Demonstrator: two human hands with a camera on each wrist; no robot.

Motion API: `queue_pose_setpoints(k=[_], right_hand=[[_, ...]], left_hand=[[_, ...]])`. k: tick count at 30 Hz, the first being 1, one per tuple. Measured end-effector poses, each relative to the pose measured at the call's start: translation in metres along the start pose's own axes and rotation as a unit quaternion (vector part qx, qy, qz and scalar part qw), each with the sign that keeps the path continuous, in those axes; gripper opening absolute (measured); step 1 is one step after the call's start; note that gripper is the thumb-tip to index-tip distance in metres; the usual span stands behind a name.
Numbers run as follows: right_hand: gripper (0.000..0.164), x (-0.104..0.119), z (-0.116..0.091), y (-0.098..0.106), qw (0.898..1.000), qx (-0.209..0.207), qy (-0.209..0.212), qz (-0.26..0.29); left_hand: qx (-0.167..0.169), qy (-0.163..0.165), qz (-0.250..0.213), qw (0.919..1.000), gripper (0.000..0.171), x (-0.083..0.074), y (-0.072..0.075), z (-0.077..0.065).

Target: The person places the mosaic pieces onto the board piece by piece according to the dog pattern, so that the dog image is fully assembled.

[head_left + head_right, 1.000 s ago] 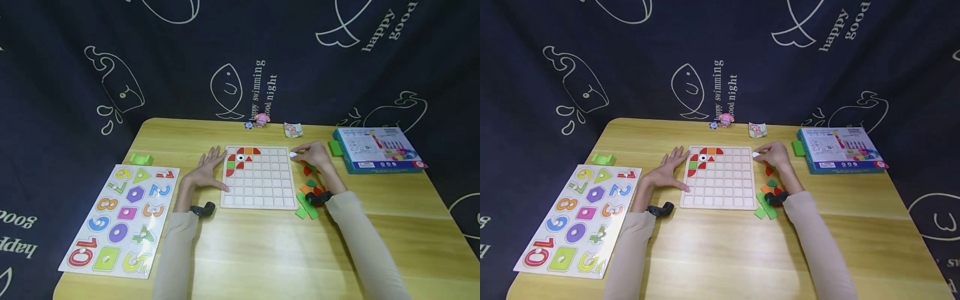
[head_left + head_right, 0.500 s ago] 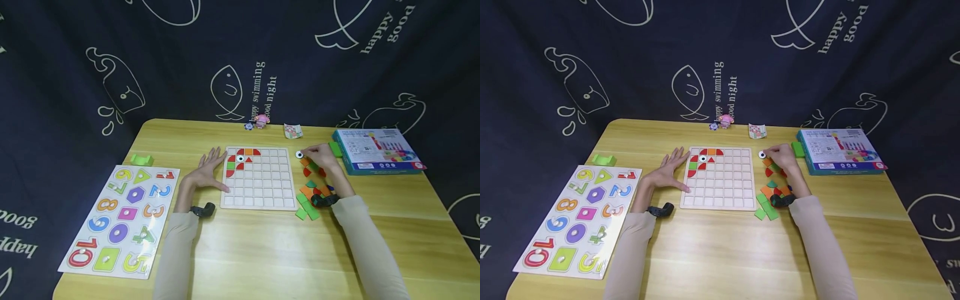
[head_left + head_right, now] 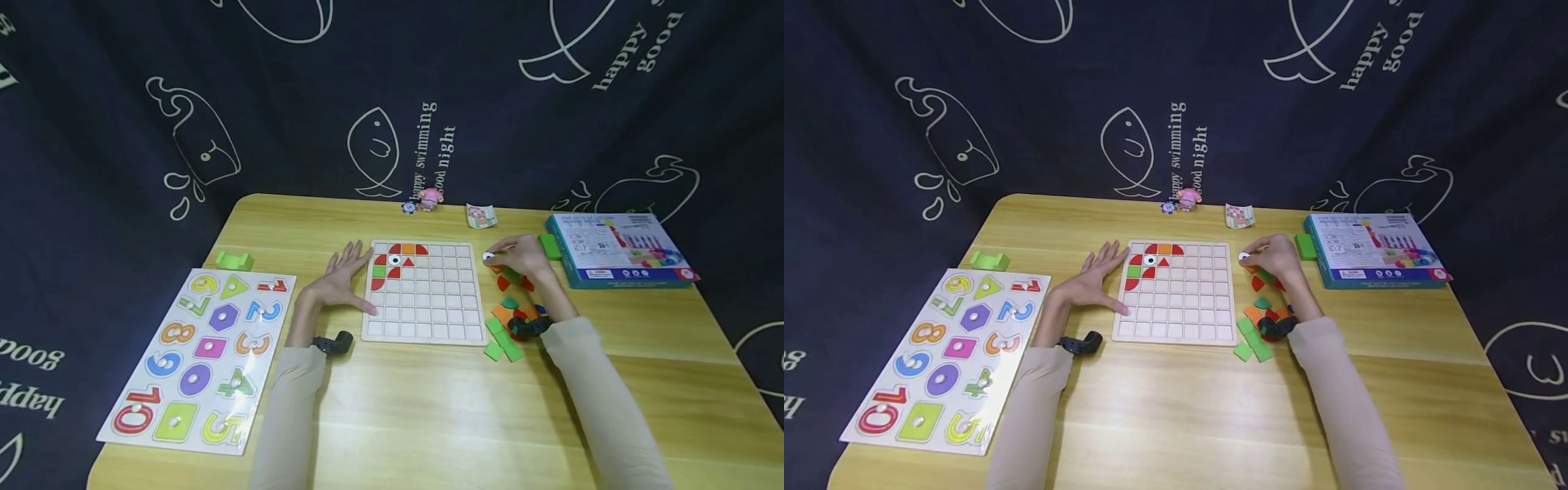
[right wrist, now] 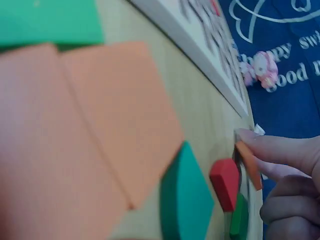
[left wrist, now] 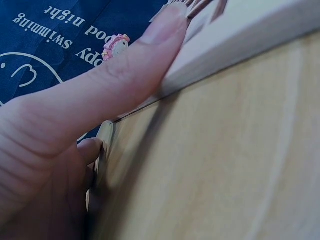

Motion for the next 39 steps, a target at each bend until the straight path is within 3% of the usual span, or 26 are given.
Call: queue_pose_setpoints(k=[5, 13, 20, 23, 29, 34, 39], right_hand=[[0.035, 0.009, 0.002, -0.002, 0.999, -0.020, 0.005, -0.035], [0.035, 0.007, 0.005, -0.006, 1.000, 0.009, -0.022, 0.005], [0.031, 0.011, 0.005, -0.005, 0.999, -0.014, 0.013, -0.034], [0.031, 0.019, 0.004, -0.007, 0.999, -0.026, 0.029, -0.015], [0.030, 0.049, 0.002, -0.035, 0.997, 0.008, 0.046, 0.062], [0.026, 0.076, 0.000, -0.064, 0.996, 0.030, 0.052, 0.067], [0.025, 0.088, 0.000, -0.080, 0.997, 0.014, 0.054, 0.059]], left_hand=[[-0.006, -0.003, 0.000, 1.0000, 0.130, 0.000, 0.002, -0.001], [-0.001, 0.003, 0.001, 1.0000, 0.130, 0.002, -0.002, 0.000], [-0.003, -0.004, -0.003, 1.0000, 0.130, 0.000, -0.002, 0.000], [-0.002, -0.003, -0.001, 1.0000, 0.130, 0.000, -0.002, 0.000], [-0.005, -0.005, 0.001, 1.0000, 0.131, 0.000, 0.000, -0.002], [-0.002, -0.006, 0.004, 1.0000, 0.130, 0.000, 0.000, -0.002], [-0.001, -0.007, 0.008, 0.9999, 0.130, -0.001, -0.001, -0.001]])
Point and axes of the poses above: each hand's wrist, its own z-axis towards the middle knuckle, its own y-axis out of the back of the hand, x = y × z, the point moved 6 cm from there along z, towards the middle knuckle, and after that the axes turned 4 degrees about x, right-handed, at the moved point
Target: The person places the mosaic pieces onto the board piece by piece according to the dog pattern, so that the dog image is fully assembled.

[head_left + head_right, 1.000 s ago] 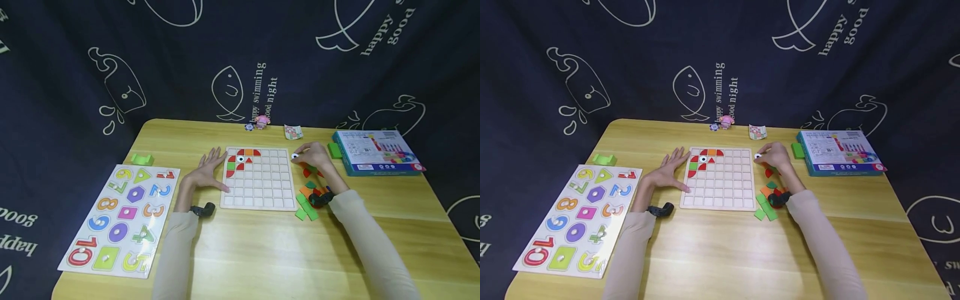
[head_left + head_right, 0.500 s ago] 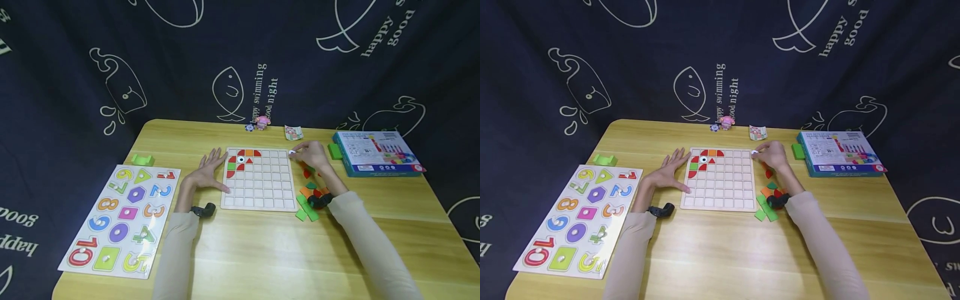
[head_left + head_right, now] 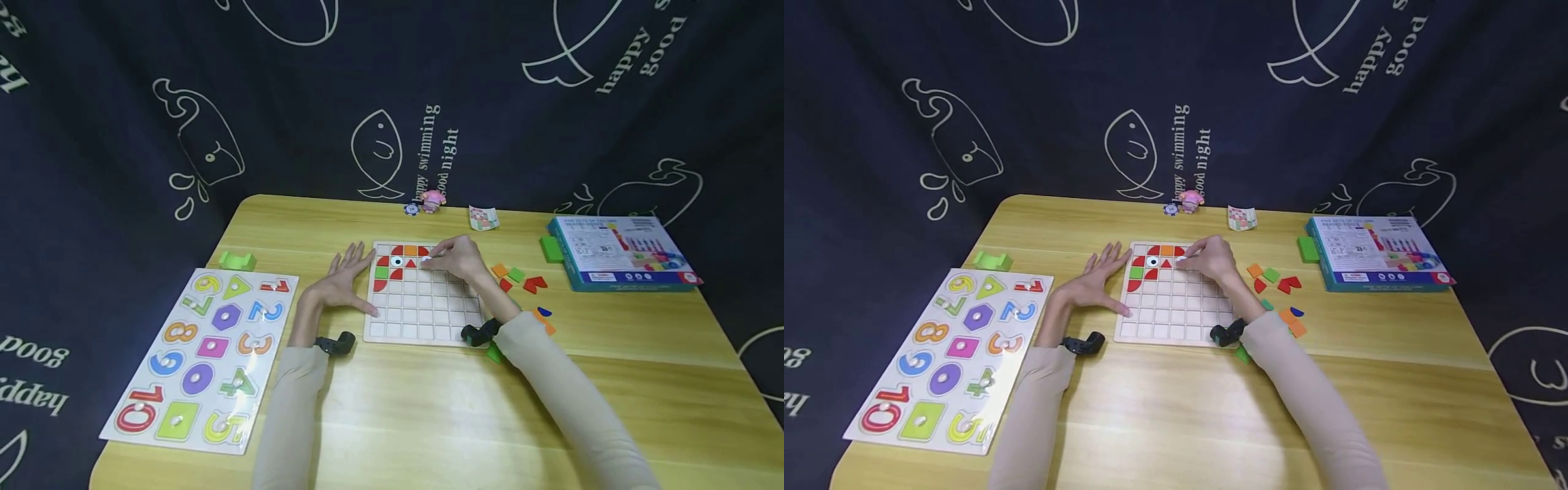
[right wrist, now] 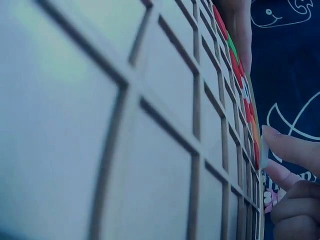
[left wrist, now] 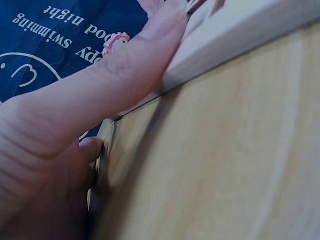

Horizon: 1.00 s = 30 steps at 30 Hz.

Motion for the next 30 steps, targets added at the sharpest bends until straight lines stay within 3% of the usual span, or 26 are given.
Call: queue_pose_setpoints(k=[4, 11, 30], right_hand=[[0.026, -0.0008, -0.0001, -0.0030, 1.000, -0.001, -0.007, -0.003], [0.024, -0.0034, 0.0006, -0.0040, 0.999, 0.036, -0.011, 0.012], [0.025, -0.0028, 0.0066, -0.0071, 1.000, 0.021, 0.007, 0.022]], left_hand=[[0.001, 0.001, -0.002, 1.0000, 0.130, -0.0015, -0.0004, -0.0007], [0.004, 0.016, 0.014, 0.9998, 0.133, -0.0022, -0.0005, 0.0013], [0.008, 0.025, 0.008, 0.9996, 0.135, -0.0025, 0.0009, 0.0013]])
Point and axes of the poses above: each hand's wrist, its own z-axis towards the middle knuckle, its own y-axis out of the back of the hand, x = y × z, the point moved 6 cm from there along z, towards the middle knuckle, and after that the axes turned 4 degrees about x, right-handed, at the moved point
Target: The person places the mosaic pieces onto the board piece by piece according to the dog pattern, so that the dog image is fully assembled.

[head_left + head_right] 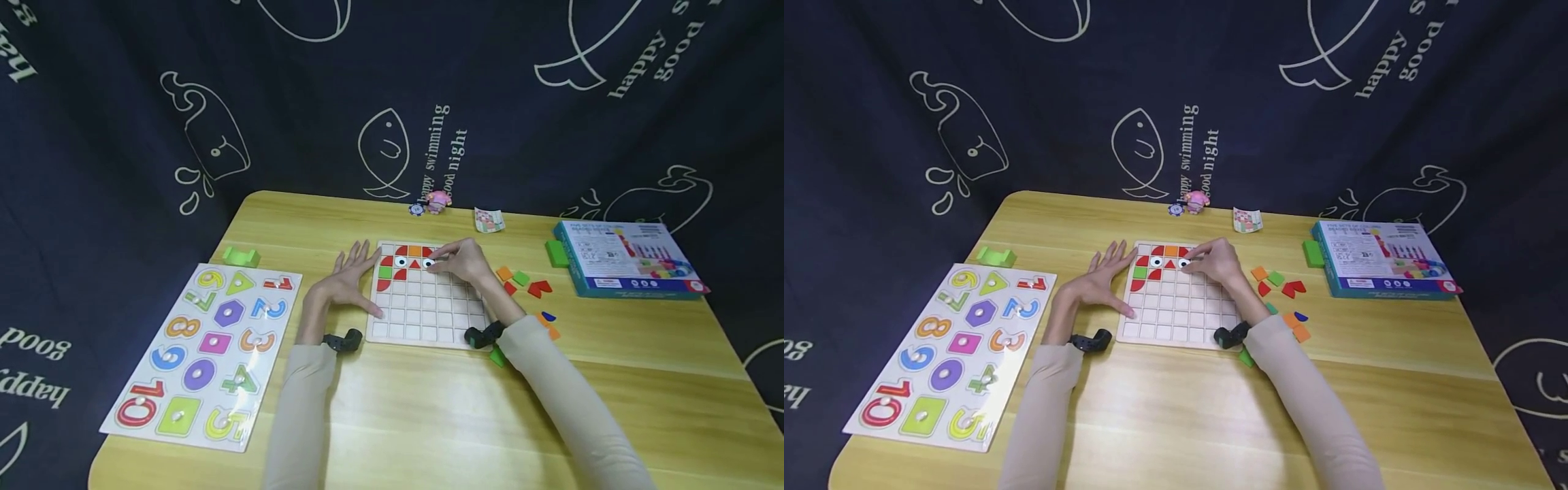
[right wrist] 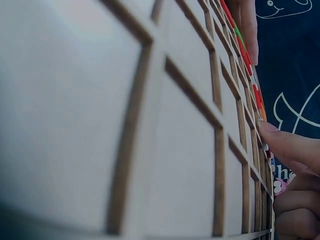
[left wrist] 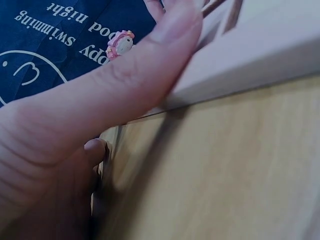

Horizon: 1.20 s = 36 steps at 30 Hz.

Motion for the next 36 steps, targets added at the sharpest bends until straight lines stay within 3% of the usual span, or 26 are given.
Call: queue_pose_setpoints(k=[10, 16, 20, 24, 30, 36], right_hand=[[0.028, -0.001, -0.005, 0.007, 0.999, 0.014, 0.027, 0.027], [0.032, -0.015, -0.030, 0.049, 1.000, 0.009, 0.020, -0.009], [0.033, -0.040, -0.051, 0.082, 0.999, -0.010, 0.005, -0.034], [0.035, -0.068, -0.067, 0.101, 0.999, 0.002, -0.013, -0.049], [0.038, -0.096, -0.078, 0.103, 0.998, 0.035, -0.042, -0.034], [0.038, -0.096, -0.074, 0.096, 0.998, 0.042, -0.030, -0.040]], left_hand=[[-0.007, -0.014, 0.001, 0.9999, 0.135, -0.003, 0.000, 0.001], [-0.007, -0.017, -0.002, 0.9998, 0.135, -0.004, -0.002, 0.001], [-0.008, -0.015, 0.004, 0.9998, 0.135, -0.002, -0.002, 0.000], [-0.014, -0.016, -0.005, 0.9998, 0.134, -0.001, -0.001, -0.002], [-0.014, -0.017, -0.005, 0.9997, 0.133, 0.000, -0.001, -0.002], [-0.012, -0.018, -0.003, 0.9998, 0.132, -0.002, -0.002, -0.001]])
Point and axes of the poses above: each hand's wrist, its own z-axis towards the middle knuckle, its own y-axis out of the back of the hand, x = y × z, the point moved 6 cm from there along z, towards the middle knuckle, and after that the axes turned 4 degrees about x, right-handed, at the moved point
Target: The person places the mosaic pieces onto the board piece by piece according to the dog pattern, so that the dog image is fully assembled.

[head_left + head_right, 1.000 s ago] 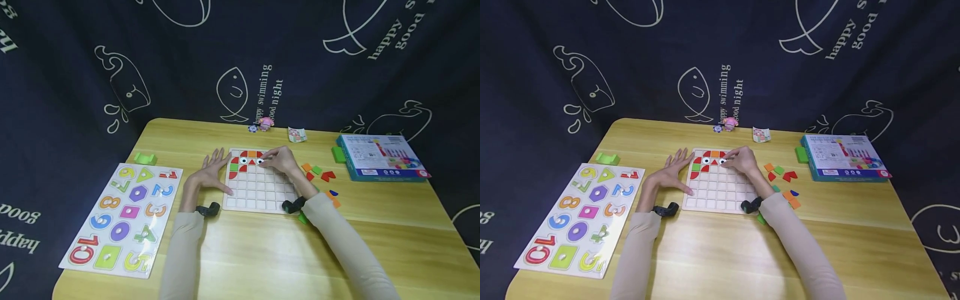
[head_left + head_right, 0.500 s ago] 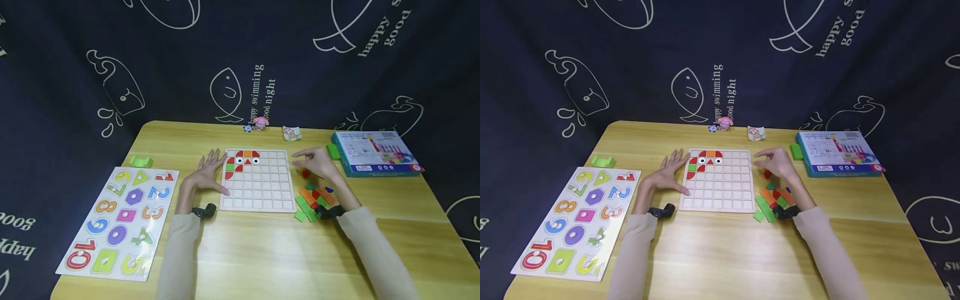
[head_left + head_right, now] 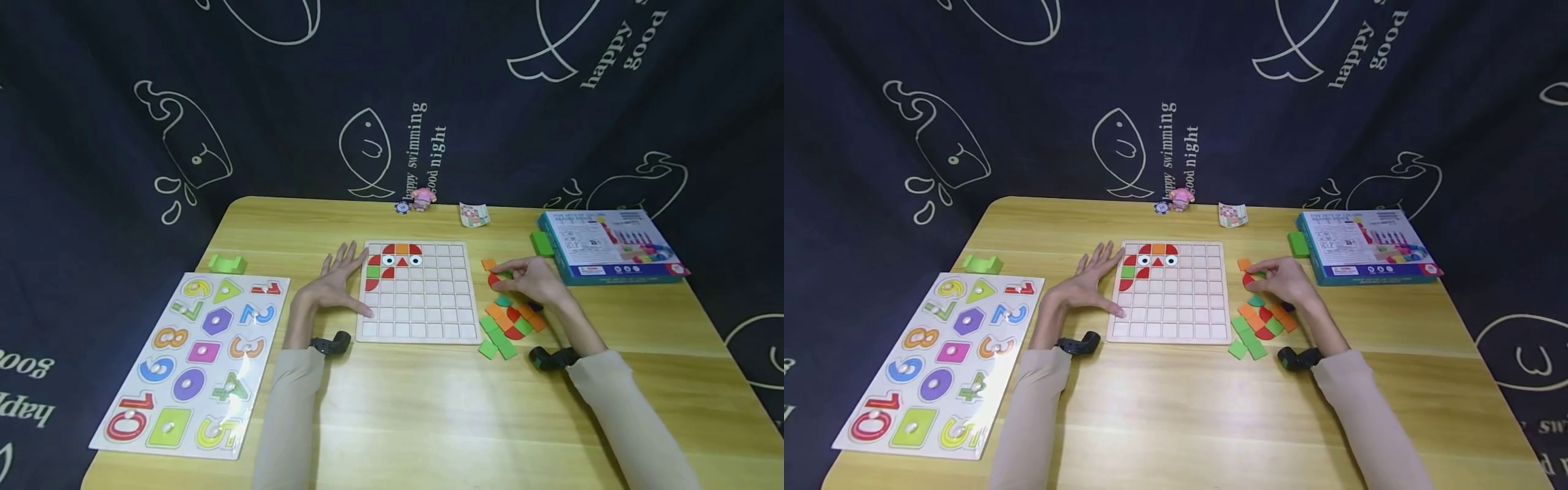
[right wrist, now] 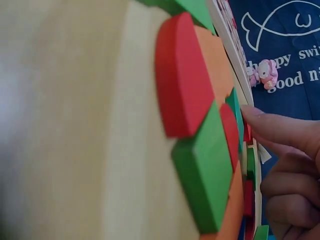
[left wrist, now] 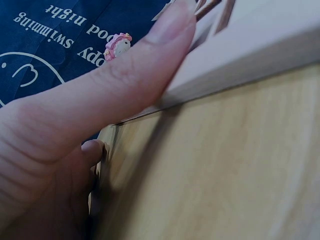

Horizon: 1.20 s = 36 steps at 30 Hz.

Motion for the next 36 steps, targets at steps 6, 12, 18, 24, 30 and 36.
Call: queue_pose_setpoints(k=[6, 12, 18, 24, 30, 36], right_hand=[[0.037, 0.008, 0.007, -0.002, 0.999, -0.016, 0.000, -0.031], [0.041, 0.004, 0.003, 0.000, 0.998, -0.028, -0.021, -0.045], [0.038, 0.003, 0.001, -0.001, 0.999, 0.000, -0.026, -0.021], [0.037, 0.017, 0.004, -0.004, 0.999, -0.032, -0.006, -0.040], [0.039, 0.052, 0.011, -0.030, 0.996, -0.064, -0.032, 0.049], [0.031, 0.086, 0.025, -0.068, 0.995, -0.066, -0.041, 0.060]], left_hand=[[0.002, 0.000, -0.002, 1.0000, 0.132, 0.000, 0.001, -0.001], [0.004, -0.001, 0.003, 1.0000, 0.133, 0.001, 0.000, 0.000], [0.000, -0.006, -0.003, 1.0000, 0.133, 0.001, 0.000, -0.001], [0.002, -0.005, 0.002, 1.0000, 0.134, 0.002, 0.000, 0.000], [-0.001, -0.005, -0.001, 1.0000, 0.134, 0.005, 0.000, 0.000], [-0.003, -0.009, -0.006, 0.9999, 0.132, 0.002, 0.000, -0.002]])
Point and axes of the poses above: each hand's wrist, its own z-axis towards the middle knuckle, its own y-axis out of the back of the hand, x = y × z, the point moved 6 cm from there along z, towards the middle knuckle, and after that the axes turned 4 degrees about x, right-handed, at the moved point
